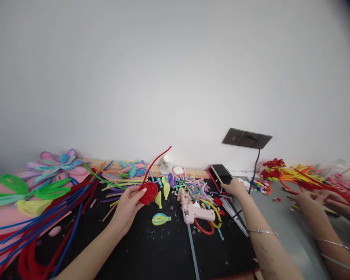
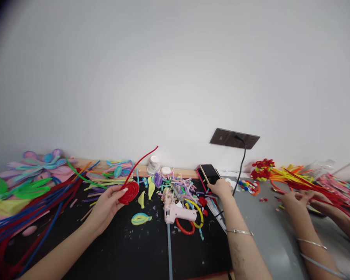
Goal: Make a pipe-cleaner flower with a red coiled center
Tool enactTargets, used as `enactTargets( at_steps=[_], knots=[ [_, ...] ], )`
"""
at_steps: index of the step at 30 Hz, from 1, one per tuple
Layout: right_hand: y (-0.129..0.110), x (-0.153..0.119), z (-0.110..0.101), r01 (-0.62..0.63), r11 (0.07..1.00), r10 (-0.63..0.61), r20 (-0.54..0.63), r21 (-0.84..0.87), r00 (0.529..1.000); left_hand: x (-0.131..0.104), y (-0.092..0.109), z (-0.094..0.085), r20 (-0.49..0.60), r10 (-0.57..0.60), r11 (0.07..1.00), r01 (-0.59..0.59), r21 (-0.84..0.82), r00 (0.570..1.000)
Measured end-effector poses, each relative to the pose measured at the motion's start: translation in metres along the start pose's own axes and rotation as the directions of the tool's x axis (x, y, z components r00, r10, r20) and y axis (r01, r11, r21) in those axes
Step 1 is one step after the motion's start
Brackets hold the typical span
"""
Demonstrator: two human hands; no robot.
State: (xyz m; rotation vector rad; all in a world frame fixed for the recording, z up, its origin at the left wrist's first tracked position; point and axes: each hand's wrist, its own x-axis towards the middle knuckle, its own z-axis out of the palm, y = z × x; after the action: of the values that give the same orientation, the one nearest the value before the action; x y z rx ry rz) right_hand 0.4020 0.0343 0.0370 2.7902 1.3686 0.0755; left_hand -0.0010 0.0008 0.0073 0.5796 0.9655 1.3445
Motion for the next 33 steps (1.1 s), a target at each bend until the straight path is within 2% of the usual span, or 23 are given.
enactTargets(
  at_steps=[5,16,20,23,26,29,33],
  knots=[
    [0.000,-0.008,0.005,0.041,0.999,-0.041,-0.068,0.007,0.997,-0.002,0.001,0.003,-0.009,-0.018,1.000,0.018,0.010,1.000],
    [-0.019,-0.042,0.010,0.108,0.994,-0.102,-0.174,0.024,0.979,-0.001,0.000,0.001,-0.007,-0.024,0.999,0.024,0.026,1.000],
    [-0.018,-0.058,0.011,0.230,0.973,-0.226,-0.270,-0.018,0.936,0.000,0.000,0.001,-0.023,-0.032,0.999,0.033,0.033,0.999],
    [-0.016,-0.065,0.014,0.322,0.943,-0.332,-0.240,-0.081,0.912,-0.001,0.000,0.002,-0.017,-0.023,0.999,0.024,0.042,1.000],
    [-0.014,-0.067,0.017,0.348,0.934,-0.358,-0.216,-0.083,0.908,-0.001,0.001,0.003,-0.024,-0.031,0.998,0.032,0.054,0.999],
    [-0.011,-0.064,0.019,0.410,0.911,-0.406,-0.238,-0.032,0.883,-0.002,0.002,0.003,-0.034,-0.035,0.997,0.037,0.063,0.999],
    [-0.003,-0.060,0.018,0.540,0.833,-0.476,-0.341,0.122,0.811,-0.001,0.002,0.002,-0.025,-0.026,0.997,0.028,0.075,0.999]
  ],
)
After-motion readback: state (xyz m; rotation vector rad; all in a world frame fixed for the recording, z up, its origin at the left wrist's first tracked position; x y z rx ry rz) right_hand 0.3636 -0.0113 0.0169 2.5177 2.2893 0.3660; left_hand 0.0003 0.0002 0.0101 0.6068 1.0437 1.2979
